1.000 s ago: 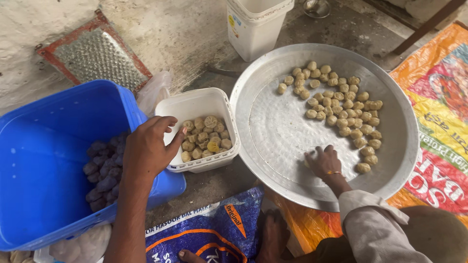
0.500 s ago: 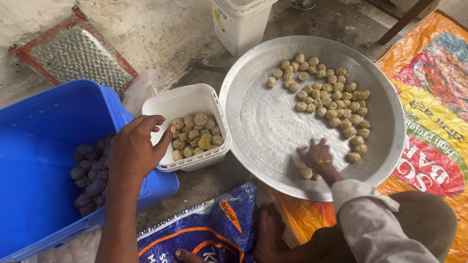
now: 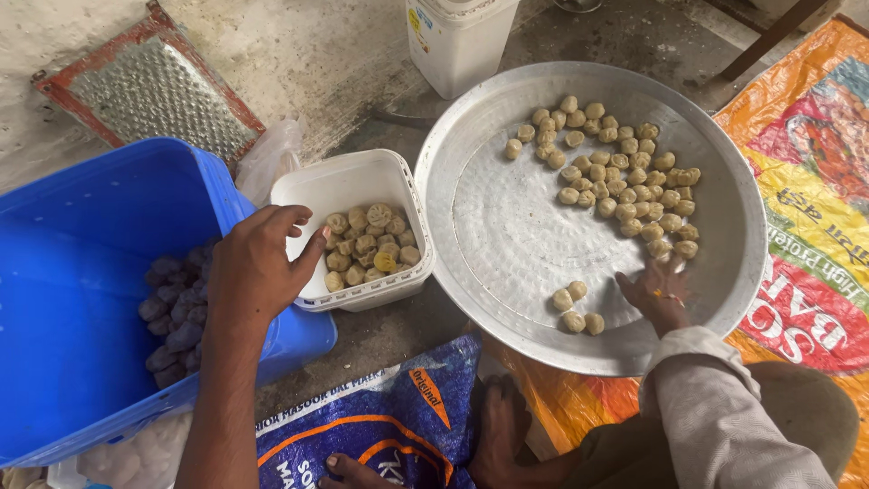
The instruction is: The person sorts small round food items from a large metal tray into a white container, while also handling dark purple items in a blue bin. The person sits on the floor and uses both hands to pick and place the items.
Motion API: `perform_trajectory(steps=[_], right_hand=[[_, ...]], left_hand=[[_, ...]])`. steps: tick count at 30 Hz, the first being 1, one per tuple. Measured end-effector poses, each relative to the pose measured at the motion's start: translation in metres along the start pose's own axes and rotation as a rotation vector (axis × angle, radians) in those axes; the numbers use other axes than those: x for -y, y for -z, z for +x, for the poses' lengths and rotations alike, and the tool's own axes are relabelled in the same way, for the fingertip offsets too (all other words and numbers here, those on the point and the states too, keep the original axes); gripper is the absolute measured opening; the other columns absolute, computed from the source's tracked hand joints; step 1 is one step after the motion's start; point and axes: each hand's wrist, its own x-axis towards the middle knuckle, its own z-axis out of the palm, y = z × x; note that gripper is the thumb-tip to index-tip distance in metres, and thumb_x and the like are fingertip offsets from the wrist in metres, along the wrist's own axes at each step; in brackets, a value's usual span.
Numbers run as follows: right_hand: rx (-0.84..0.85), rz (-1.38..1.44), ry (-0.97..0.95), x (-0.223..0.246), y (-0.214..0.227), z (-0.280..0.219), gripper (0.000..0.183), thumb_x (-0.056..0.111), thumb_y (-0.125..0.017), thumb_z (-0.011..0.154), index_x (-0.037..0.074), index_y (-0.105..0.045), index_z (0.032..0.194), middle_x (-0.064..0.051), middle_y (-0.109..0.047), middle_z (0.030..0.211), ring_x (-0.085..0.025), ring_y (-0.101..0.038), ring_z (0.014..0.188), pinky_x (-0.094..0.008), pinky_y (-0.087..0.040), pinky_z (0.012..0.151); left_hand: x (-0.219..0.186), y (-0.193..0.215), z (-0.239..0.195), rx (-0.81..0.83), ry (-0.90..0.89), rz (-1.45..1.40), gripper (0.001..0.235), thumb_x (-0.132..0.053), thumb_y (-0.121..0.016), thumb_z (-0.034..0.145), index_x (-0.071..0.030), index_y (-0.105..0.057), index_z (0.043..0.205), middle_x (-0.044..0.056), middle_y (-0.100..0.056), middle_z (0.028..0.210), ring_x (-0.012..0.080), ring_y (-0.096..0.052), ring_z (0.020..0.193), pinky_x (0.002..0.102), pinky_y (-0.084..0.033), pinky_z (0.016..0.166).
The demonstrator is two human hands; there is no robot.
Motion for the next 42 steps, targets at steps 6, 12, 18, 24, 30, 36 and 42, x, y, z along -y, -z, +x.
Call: perform_trajectory(steps=[6,12,18,24,30,36,42], right_hand=[[-0.100,0.264,-0.112,0.027,-0.001,-0.005,0.100,0.058,-0.069,0.087,0.005,-0.027,0.161,-0.041,-0.038,0.147,-0.060,-0.049,0.128,-0.067,-0.053,0.098],[0.180,-0.274,0.257,0.065,0.014,-0.051,0.057,0.061,-0.061,0.097,0.029,-0.055,0.144,-0.021,-0.046,0.145,-0.052,-0.038,0.141,-0.060,-0.050,0.104],[0.217,-0.514,0.579,0.106,-0.006,-0.078,0.046,0.053,-0.055,0.098,0.036,-0.055,0.141,-0.014,-0.053,0.139,-0.047,-0.049,0.127,-0.055,-0.058,0.096],[0.153,-0.060,0.547,0.109,-0.023,-0.093,0.046,0.049,-0.062,0.091,0.021,-0.060,0.127,-0.022,-0.055,0.126,-0.047,-0.054,0.113,-0.052,-0.063,0.077],[0.220,-0.295,0.694,0.119,-0.007,-0.111,0.041,0.051,-0.044,0.099,0.020,-0.066,0.113,-0.018,-0.060,0.125,-0.045,-0.059,0.110,-0.058,-0.058,0.086],[0.394,-0.045,0.374,0.142,0.017,-0.132,0.055,0.057,-0.046,0.096,0.016,-0.064,0.129,-0.031,-0.056,0.127,-0.052,-0.066,0.112,-0.053,-0.053,0.096],[0.457,-0.072,0.393,0.148,0.040,-0.153,0.062,0.063,-0.044,0.091,0.027,-0.060,0.138,-0.020,-0.058,0.130,-0.041,-0.068,0.115,-0.051,-0.055,0.098]], left_hand=[[0.000,0.000,-0.001,-0.033,-0.027,-0.026,0.026,-0.028,-0.078,0.090,-0.008,-0.076,0.106,0.011,-0.076,0.096,0.0243,-0.076,0.087,0.042,-0.059,0.070],[0.000,0.001,-0.002,-0.045,-0.026,-0.040,0.027,-0.028,-0.079,0.089,-0.007,-0.076,0.105,0.012,-0.076,0.095,0.0249,-0.076,0.086,0.043,-0.059,0.070],[0.001,0.003,-0.005,-0.063,-0.057,-0.047,0.028,-0.028,-0.079,0.089,-0.006,-0.075,0.106,0.012,-0.076,0.096,0.0255,-0.075,0.085,0.043,-0.059,0.069],[0.001,0.002,-0.006,-0.073,-0.058,-0.041,0.028,-0.030,-0.078,0.091,-0.006,-0.076,0.106,0.012,-0.075,0.094,0.0259,-0.075,0.084,0.042,-0.059,0.069],[0.003,0.002,-0.006,-0.082,-0.054,-0.051,0.029,-0.030,-0.077,0.090,-0.006,-0.076,0.106,0.012,-0.075,0.093,0.0272,-0.074,0.082,0.044,-0.058,0.067],[0.004,0.000,-0.007,-0.085,-0.051,-0.050,0.030,-0.031,-0.077,0.090,-0.006,-0.075,0.107,0.012,-0.075,0.093,0.0282,-0.074,0.081,0.044,-0.058,0.067],[0.005,0.000,-0.008,-0.096,-0.066,-0.042,0.029,-0.030,-0.077,0.090,-0.006,-0.075,0.107,0.013,-0.075,0.093,0.0286,-0.074,0.082,0.044,-0.059,0.068]])
